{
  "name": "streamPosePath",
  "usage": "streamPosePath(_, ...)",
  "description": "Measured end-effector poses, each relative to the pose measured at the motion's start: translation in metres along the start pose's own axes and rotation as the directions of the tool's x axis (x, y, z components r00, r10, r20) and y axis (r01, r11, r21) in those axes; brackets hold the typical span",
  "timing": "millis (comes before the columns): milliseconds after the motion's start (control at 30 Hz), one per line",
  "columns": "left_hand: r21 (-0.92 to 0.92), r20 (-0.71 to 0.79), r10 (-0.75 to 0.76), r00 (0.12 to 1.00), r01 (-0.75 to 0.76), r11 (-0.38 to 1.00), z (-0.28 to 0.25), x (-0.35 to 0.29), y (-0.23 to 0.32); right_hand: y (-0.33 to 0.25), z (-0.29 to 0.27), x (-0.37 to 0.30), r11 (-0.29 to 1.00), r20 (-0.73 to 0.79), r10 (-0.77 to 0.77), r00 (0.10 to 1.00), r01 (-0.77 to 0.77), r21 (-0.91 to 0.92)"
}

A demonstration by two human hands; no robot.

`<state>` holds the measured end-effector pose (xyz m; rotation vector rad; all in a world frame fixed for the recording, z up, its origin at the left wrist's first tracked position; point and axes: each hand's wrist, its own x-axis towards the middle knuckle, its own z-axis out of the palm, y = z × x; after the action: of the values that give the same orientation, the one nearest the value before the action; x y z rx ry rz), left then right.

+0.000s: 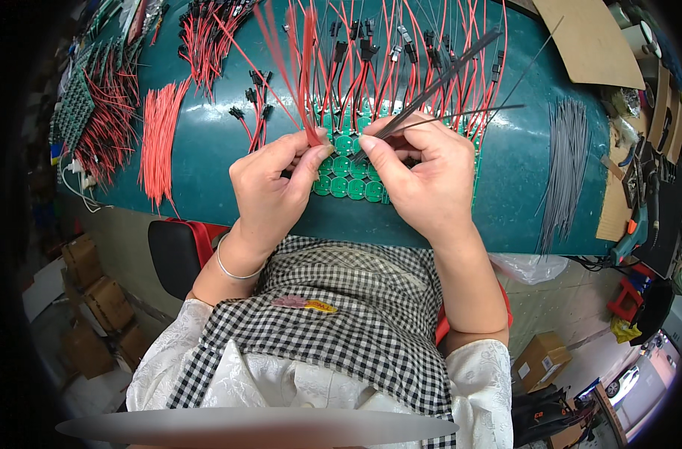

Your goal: The person picks up a red wire and a black wire, inserts them into a green circuit board, and secures them with a thin gray cable tie. This process is repeated for each circuit board in the row before the person gathers a new bundle of red wires.

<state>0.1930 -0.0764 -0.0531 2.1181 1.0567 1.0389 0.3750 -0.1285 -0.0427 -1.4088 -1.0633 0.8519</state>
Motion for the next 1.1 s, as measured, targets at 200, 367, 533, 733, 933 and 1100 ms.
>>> streamPosePath(200,0.007,-0.033,-0.009,0.999,0.01,1.0,0.001,-0.002,-0.002,-0.005,0.001,0.0,0.992,0.061,-0.075,0.995,0.081,-0.101)
streamPosePath(367,-0.063,-0.055,-0.069,0.996,0.066,0.996,-0.003,-0.001,0.008,-0.003,0.006,0.002,0.992,-0.007,-0.097,0.995,0.096,-0.08)
streamPosePath(533,-0.302,0.024,-0.148,0.989,0.148,0.942,-0.002,0.003,0.013,-0.006,0.007,0.002,0.975,0.007,-0.138,0.99,0.137,-0.176)
streamPosePath(733,-0.276,0.019,-0.158,0.987,0.157,0.948,0.001,0.006,0.012,-0.004,0.007,0.003,0.973,-0.007,-0.14,0.99,0.136,-0.184)
streamPosePath(933,-0.272,-0.003,-0.155,0.988,0.149,0.951,0.006,0.005,0.01,-0.005,0.008,0.004,0.951,0.113,-0.186,0.976,0.208,-0.228)
streamPosePath(1100,-0.254,-0.013,-0.146,0.989,0.138,0.957,0.01,0.004,0.009,-0.003,0.01,0.006,0.924,0.139,-0.224,0.965,0.256,-0.285)
